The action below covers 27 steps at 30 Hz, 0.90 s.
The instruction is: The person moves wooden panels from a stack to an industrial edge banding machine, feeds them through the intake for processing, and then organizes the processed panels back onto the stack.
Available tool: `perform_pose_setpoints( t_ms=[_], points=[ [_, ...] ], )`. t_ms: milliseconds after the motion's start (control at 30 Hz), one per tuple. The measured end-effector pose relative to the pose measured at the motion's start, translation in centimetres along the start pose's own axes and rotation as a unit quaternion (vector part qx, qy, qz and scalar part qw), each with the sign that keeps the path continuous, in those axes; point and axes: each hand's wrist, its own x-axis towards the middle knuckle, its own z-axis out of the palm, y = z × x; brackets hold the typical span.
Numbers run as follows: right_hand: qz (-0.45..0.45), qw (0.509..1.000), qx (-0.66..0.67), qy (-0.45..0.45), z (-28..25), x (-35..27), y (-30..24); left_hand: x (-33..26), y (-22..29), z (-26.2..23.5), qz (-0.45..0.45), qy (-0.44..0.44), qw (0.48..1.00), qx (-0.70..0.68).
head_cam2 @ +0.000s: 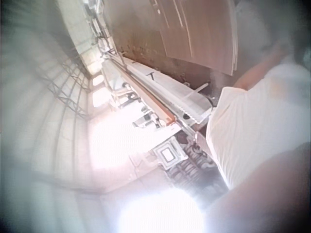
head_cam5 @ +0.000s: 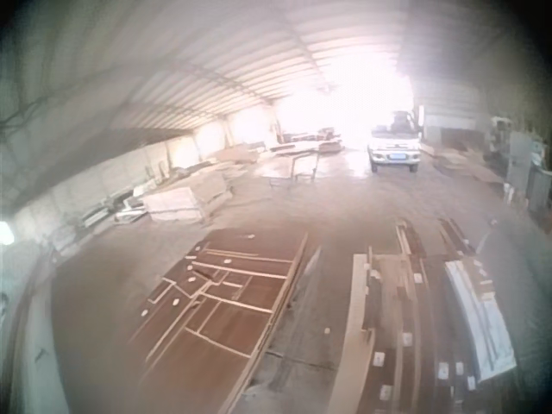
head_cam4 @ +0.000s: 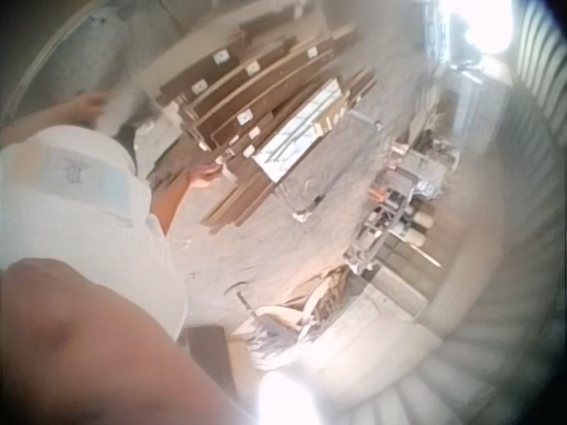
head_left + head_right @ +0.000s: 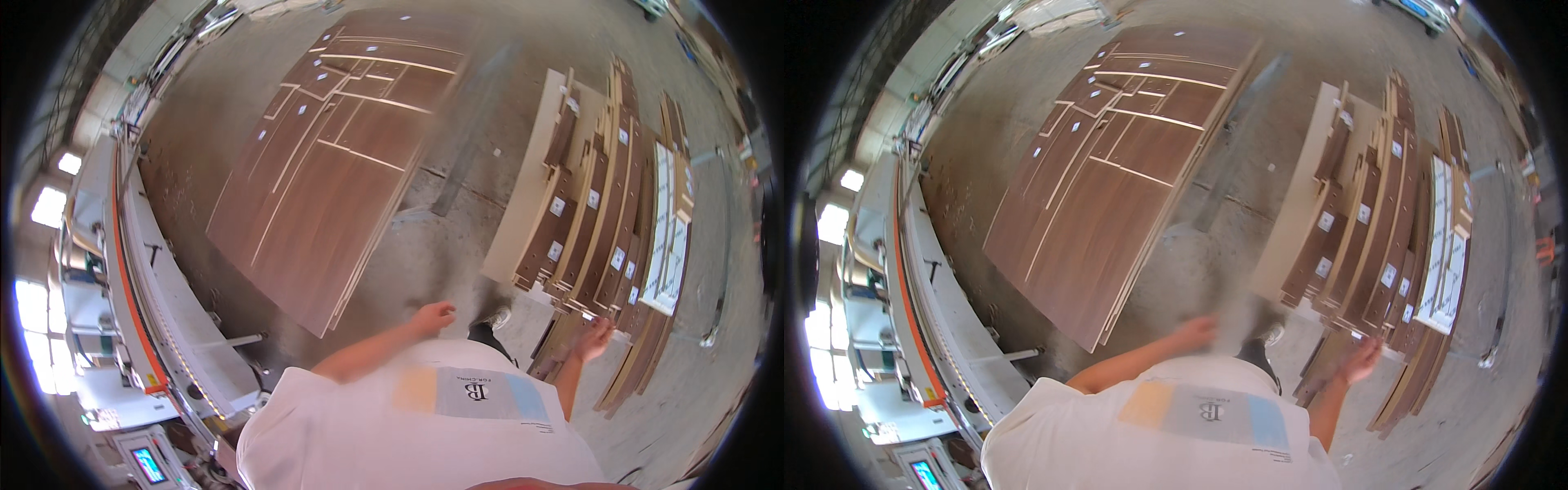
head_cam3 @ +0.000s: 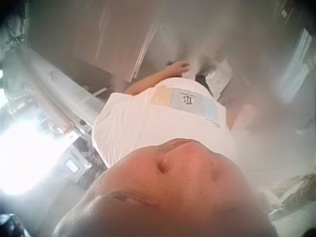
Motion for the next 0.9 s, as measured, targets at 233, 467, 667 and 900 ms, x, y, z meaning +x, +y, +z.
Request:
perform_pose_setpoints(
  t_ms=[233,467,667,900],
  points=[
    [-0.102,0.89,-0.158,-0.414,18.0,-15.9,-4.5,-11.1,-4.4,-13.2,-0.082,0.078,0.99,0.089],
    [-0.145,0.716,-0.217,-0.647,28.4,-28.4,-11.1,-16.8,-19.6,-20.1,-0.053,0.282,0.958,-0.024],
    [-0.189,0.644,-0.203,-0.713,34.9,-31.4,-9.6,-13.3,-21.5,-21.6,-0.167,0.279,0.945,-0.042],
    [-0.158,0.595,-0.243,-0.749,50.3,-35.3,-5.6,-7.8,-24.4,-23.5,-0.108,0.208,0.971,-0.038]
  ],
)
